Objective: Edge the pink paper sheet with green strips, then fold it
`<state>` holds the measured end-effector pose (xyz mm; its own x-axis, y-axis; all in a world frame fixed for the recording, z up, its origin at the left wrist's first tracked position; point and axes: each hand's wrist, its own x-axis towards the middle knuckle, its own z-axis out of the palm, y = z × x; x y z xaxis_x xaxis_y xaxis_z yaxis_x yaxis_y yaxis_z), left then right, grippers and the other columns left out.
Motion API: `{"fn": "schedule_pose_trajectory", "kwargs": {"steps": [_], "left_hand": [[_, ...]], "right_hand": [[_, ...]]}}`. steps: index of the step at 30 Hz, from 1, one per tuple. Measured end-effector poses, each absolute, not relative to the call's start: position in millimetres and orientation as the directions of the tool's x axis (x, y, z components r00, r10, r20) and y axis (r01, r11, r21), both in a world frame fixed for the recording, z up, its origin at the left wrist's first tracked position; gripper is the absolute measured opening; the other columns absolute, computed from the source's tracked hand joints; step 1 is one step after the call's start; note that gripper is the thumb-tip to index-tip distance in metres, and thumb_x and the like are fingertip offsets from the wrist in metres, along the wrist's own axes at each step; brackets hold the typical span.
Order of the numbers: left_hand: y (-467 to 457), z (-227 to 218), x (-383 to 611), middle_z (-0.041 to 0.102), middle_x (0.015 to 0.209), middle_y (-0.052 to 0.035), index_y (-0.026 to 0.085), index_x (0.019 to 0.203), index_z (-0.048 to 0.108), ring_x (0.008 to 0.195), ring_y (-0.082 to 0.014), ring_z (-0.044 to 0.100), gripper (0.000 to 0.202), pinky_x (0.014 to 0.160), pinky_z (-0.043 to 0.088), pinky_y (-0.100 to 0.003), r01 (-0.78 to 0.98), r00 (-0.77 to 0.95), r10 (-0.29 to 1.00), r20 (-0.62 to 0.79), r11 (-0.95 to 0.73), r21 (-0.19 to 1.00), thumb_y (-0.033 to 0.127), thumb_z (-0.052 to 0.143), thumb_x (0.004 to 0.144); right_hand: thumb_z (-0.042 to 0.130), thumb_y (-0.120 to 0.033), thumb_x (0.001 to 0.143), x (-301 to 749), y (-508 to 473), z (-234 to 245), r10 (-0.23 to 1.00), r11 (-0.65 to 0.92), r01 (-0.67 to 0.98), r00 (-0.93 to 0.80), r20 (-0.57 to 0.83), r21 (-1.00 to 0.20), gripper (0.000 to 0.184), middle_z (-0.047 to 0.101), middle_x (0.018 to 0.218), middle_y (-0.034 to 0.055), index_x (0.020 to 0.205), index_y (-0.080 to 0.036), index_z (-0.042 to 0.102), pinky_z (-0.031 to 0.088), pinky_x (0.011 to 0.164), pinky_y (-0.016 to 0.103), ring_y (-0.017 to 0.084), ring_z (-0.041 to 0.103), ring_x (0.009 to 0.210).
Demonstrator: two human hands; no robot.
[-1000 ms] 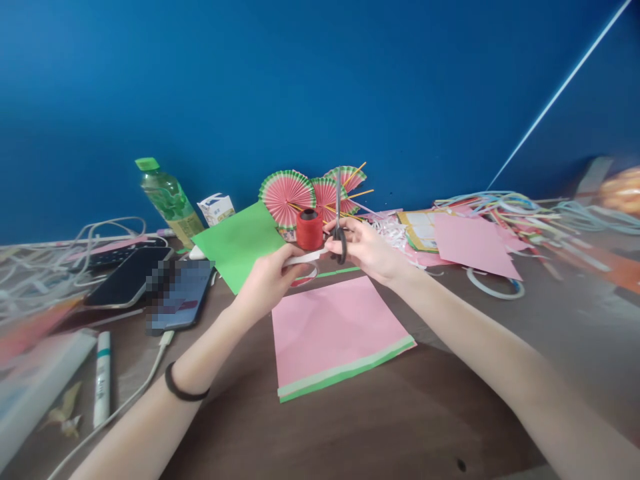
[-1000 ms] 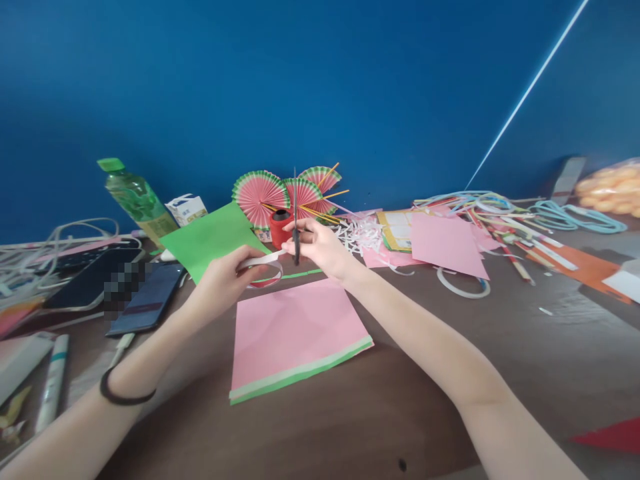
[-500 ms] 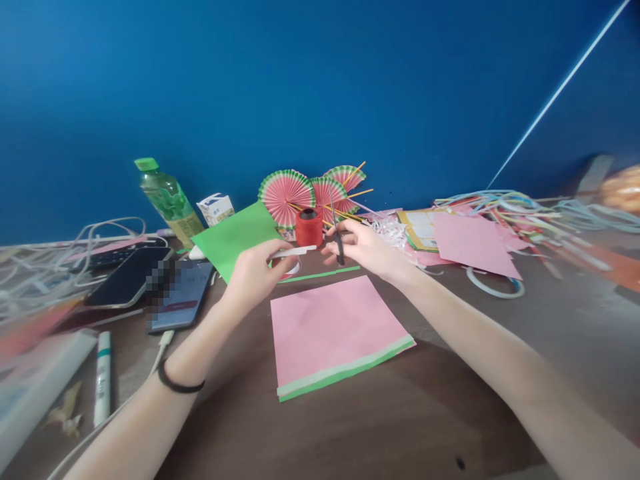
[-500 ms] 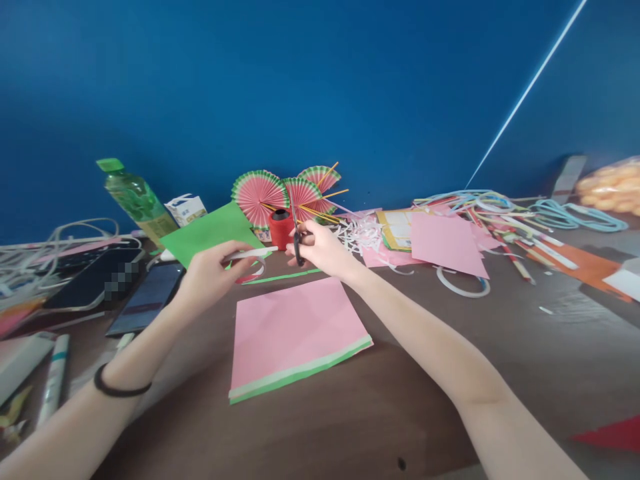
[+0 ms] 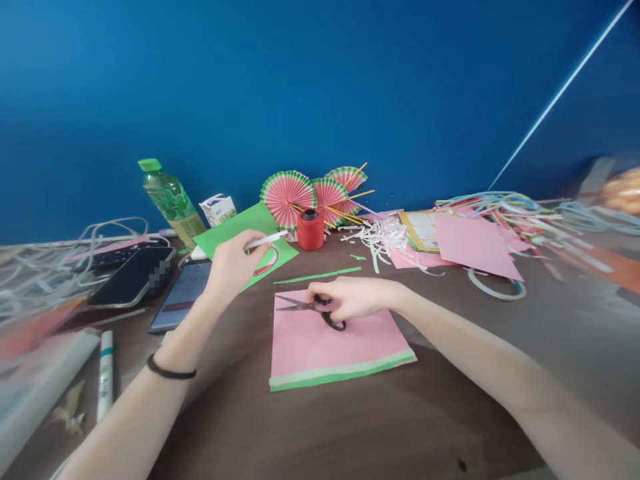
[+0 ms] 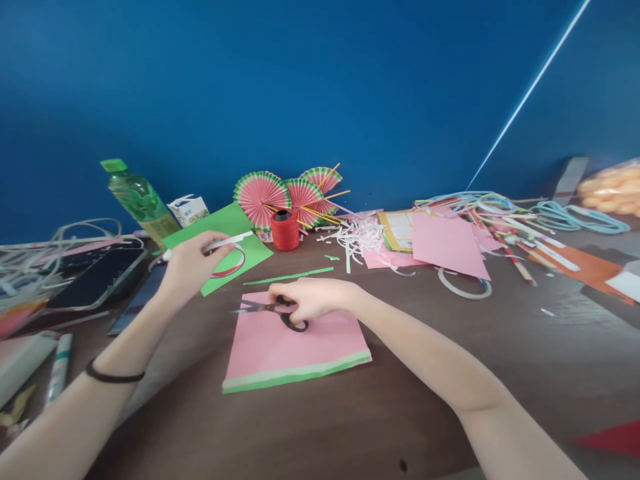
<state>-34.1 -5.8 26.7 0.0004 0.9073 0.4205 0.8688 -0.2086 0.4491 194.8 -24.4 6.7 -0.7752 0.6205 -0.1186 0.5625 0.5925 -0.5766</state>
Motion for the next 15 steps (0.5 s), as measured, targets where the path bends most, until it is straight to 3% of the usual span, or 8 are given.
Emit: {"fn": "schedule_pose_trajectory", "kwargs": {"steps": [3,6,9,11,15], "left_hand": [[-5,23,-32,0.06,0.06,0.0017,0.02,0.089,0.063,0.048,-0.0119,0.045,0.029,0.051,0.034,-0.022,0.856,0.031,0.917,0.398,-0.23,0.462,0.041,0.049,0.074],[-3,19,-29,0.063,0.066,0.001,0.019,0.088,0.064,0.052,-0.0121,0.049,0.03,0.053,0.035,-0.022,0.837,0.074,0.923,0.378,-0.264,0.48,0.042,0.05,0.073],[-3,19,-26,0.065,0.071,0.0001,0.019,0.086,0.065,0.058,-0.0133,0.053,0.03,0.056,0.037,-0.022,0.81,0.143,0.931,0.337,-0.306,0.501,0.043,0.051,0.073],[-5,21,-23,0.067,0.076,-0.0005,0.019,0.085,0.065,0.064,-0.0143,0.056,0.029,0.06,0.039,-0.022,0.783,0.205,0.92,0.334,-0.359,0.508,0.042,0.052,0.073],[-11,25,-19,0.068,0.083,-0.0007,0.019,0.083,0.065,0.068,-0.0145,0.057,0.027,0.065,0.04,-0.022,0.761,0.286,0.902,0.325,-0.419,0.494,0.04,0.053,0.073]], "right_hand": [[0.047,-0.011,0.063,193,-24,5,0.539,0.57,0.518,-0.822,-0.186,-0.638,0.037,0.051,0.072,-0.0053,0.096,-0.027,0.046,0.031,0.047,0.019,0.01,0.047,0.062],[0.048,-0.012,0.064,194,-18,6,0.568,0.529,0.507,-0.807,-0.16,-0.681,0.038,0.052,0.077,-0.0044,0.1,-0.026,0.044,0.033,0.053,0.02,0.01,0.045,0.064],[0.047,-0.014,0.071,202,-7,14,0.599,0.423,0.43,-0.793,-0.11,-0.798,0.037,0.058,0.087,0.0004,0.107,-0.022,0.043,0.037,0.061,0.022,0.01,0.05,0.07],[0.048,-0.021,0.077,215,1,22,0.546,0.327,0.371,-0.825,-0.146,-0.869,0.033,0.061,0.089,0.0045,0.11,-0.018,0.043,0.039,0.066,0.024,0.012,0.054,0.075],[0.051,-0.034,0.08,246,15,36,0.397,0.311,0.421,-0.872,-0.287,-0.852,0.035,0.063,0.076,0.0032,0.109,-0.015,0.051,0.04,0.069,0.026,0.013,0.058,0.073]]}}
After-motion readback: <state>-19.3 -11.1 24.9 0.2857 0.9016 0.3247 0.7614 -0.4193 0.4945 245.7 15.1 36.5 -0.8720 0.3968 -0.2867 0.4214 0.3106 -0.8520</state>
